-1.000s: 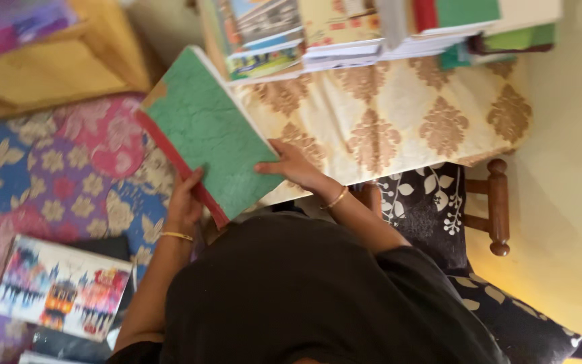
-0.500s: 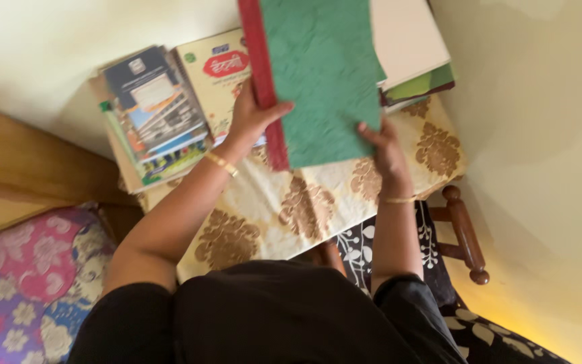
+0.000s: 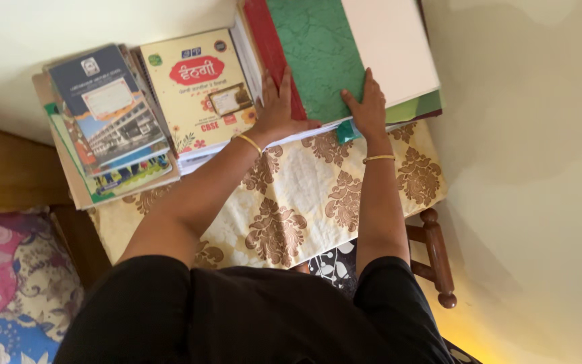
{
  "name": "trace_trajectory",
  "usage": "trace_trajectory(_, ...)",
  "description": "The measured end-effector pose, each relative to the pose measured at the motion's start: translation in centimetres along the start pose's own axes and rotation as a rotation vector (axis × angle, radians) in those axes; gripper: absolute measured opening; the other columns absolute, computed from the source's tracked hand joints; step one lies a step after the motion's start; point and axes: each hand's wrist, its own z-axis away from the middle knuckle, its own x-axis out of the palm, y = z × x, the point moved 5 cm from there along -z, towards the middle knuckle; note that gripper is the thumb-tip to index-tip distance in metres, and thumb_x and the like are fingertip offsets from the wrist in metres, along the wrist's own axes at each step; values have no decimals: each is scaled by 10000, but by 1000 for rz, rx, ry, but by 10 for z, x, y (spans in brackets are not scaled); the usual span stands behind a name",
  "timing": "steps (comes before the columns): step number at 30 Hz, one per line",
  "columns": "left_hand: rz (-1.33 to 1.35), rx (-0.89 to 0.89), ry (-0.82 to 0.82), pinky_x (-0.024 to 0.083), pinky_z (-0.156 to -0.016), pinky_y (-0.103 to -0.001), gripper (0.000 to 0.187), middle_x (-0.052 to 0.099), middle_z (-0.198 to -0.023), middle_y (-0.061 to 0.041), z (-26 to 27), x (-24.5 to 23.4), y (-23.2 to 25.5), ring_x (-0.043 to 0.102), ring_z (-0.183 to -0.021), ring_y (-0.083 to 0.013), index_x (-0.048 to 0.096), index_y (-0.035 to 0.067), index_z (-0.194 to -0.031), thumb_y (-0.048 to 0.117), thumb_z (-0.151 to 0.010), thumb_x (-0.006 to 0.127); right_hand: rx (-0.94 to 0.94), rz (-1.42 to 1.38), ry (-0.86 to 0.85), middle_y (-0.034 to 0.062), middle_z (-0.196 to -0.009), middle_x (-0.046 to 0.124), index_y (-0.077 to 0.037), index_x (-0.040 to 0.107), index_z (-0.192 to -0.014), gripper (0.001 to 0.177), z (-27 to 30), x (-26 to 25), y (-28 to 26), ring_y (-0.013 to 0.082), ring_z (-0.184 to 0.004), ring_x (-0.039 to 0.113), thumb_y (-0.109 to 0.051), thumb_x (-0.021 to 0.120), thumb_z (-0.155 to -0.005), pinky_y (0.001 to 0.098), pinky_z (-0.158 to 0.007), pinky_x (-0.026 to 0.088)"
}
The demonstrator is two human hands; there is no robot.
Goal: The person organizes items by picking up books, notebooks, folders, and various stationery supplies from a bed and stacking them onto a table, then placing a bag on the table.
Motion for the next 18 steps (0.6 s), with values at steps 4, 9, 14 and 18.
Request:
trace_trajectory(4, -31, -25, -42, 112, -1141, -769, 1489, -153, -1652, -343, -5, -13, 2, -108, -1568, -488, -65, 192, -1645, 791, -639, 855, 133, 50, -30, 253, -1532, 446, 3, 266, -1590, 888, -2, 0, -8, 438, -1392, 405, -459, 682, -956, 490, -1178, 296)
trace_trajectory(9, -49, 13, 45, 136, -1210, -707, 1319, -12, -1676, -313, 15, -22, -9, -2, -1580, -452, 17, 228, -1662, 745, -754, 821, 141, 248, 115, 264, -1624, 232, -5, 244, -1593, 851, 21, -4, -59, 425, -1502, 203, -462, 637, -993, 621, -1172, 134)
trace_trajectory(14, 31, 80, 169, 175, -1188, -674, 1344, 67, -1649, -323, 118, -59, -73, 39, -1549, -468, 45, 170, -1619, 544, -678, 929, -107, 211, 315, 183, -1741, 90, -64, 267, -1668, 772, 105, 38, -200, 341, -1619, 61, -498, 537, -1090, 715, -1239, -26)
trace_trajectory(18, -9, -22, 352, 169, -1192, -668, 1313, 125, -1645, -306, 228, -116, -154, 80, -1547, -458, 95, 134, -1615, 440, -660, 942, -516, 233, 123, 191, -1730, 80, -99, 319, -1648, 758, 173, 122, -340, 358, -1614, 43, -560, 497, -1074, 679, -1243, -50)
